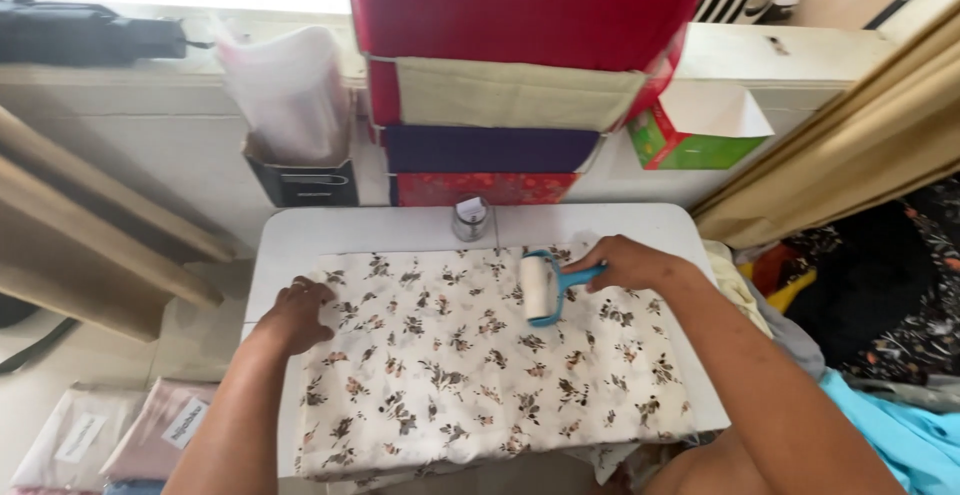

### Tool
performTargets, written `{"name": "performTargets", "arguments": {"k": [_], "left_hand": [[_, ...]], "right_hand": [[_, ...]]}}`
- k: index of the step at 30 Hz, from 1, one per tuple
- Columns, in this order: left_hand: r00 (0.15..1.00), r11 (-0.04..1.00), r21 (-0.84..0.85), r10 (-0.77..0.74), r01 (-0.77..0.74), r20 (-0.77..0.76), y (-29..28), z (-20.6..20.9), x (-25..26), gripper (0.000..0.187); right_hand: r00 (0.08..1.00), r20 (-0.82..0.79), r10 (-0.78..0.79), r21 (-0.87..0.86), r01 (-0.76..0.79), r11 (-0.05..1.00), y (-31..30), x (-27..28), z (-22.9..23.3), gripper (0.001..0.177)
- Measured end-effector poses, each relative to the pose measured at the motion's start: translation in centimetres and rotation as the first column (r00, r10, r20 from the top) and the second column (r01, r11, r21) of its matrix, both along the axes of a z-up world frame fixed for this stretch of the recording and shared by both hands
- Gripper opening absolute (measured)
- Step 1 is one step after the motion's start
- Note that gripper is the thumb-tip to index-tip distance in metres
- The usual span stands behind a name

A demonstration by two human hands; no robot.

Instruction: Cleaning a floral garment with a lint roller and then folding it neatly on a small table.

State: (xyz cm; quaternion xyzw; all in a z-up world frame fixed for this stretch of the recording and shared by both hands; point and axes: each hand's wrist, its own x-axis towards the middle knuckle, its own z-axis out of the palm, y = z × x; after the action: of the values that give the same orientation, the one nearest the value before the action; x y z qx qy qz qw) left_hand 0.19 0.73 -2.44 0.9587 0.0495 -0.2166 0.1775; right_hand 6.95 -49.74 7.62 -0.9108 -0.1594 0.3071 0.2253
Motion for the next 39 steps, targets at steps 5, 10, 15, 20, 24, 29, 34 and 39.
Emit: {"name": "performTargets", "arguments": {"k": [5,10,15,20,24,29,34,39], "left_hand": [[1.0,1.0,0.018,-0.01,0.01,0.023,-0.3,0.7,-0.4,0.064],[0.999,1.0,0.015,0.012,-0.012,0.037,0.1,-0.3,-0.4,0.064],[0.998,0.999,0.008,0.035,-0.035,0.047,-0.6,0.4,-0.4,0.062],[0.998,0.999,-0.004,0.045,-0.045,0.032,0.1,-0.1,-0.7,0.059],[0.997,0.995,-0.095,0.045,-0.039,0.057,0.7,0.4,-1.0,0.054],[0.995,0.991,-0.12,0.065,-0.056,0.073,1.6,1.0,-1.4,0.054],[0.993,0.99,-0.126,0.074,-0.063,0.088,2.2,1.4,-1.2,0.062],[0.985,0.992,-0.106,0.085,-0.07,0.151,2.1,2.8,-1.3,0.064]], "right_hand": [[0.99,0.063,-0.123,-0.196,0.133,0.971,-10.2,0.5,-2.3,0.048],[0.957,0.172,-0.234,-0.403,0.285,0.869,-15.9,-0.5,-1.7,0.041],[0.969,0.182,-0.169,-0.407,0.231,0.884,-12.9,-1.2,-0.8,0.041],[0.983,0.181,-0.005,-0.373,0.074,0.925,-4.4,-1.8,-0.1,0.04],[0.977,0.184,0.11,-0.286,-0.054,0.957,3.4,-2.9,1.2,0.038],[0.952,0.177,0.248,-0.267,-0.196,0.944,11.1,-2.9,0.4,0.039],[0.877,0.199,0.437,-0.198,-0.401,0.895,18.4,-2.9,-0.2,0.045],[0.82,0.265,0.507,-0.097,-0.5,0.86,24.7,-4.4,-0.9,0.042]]}}
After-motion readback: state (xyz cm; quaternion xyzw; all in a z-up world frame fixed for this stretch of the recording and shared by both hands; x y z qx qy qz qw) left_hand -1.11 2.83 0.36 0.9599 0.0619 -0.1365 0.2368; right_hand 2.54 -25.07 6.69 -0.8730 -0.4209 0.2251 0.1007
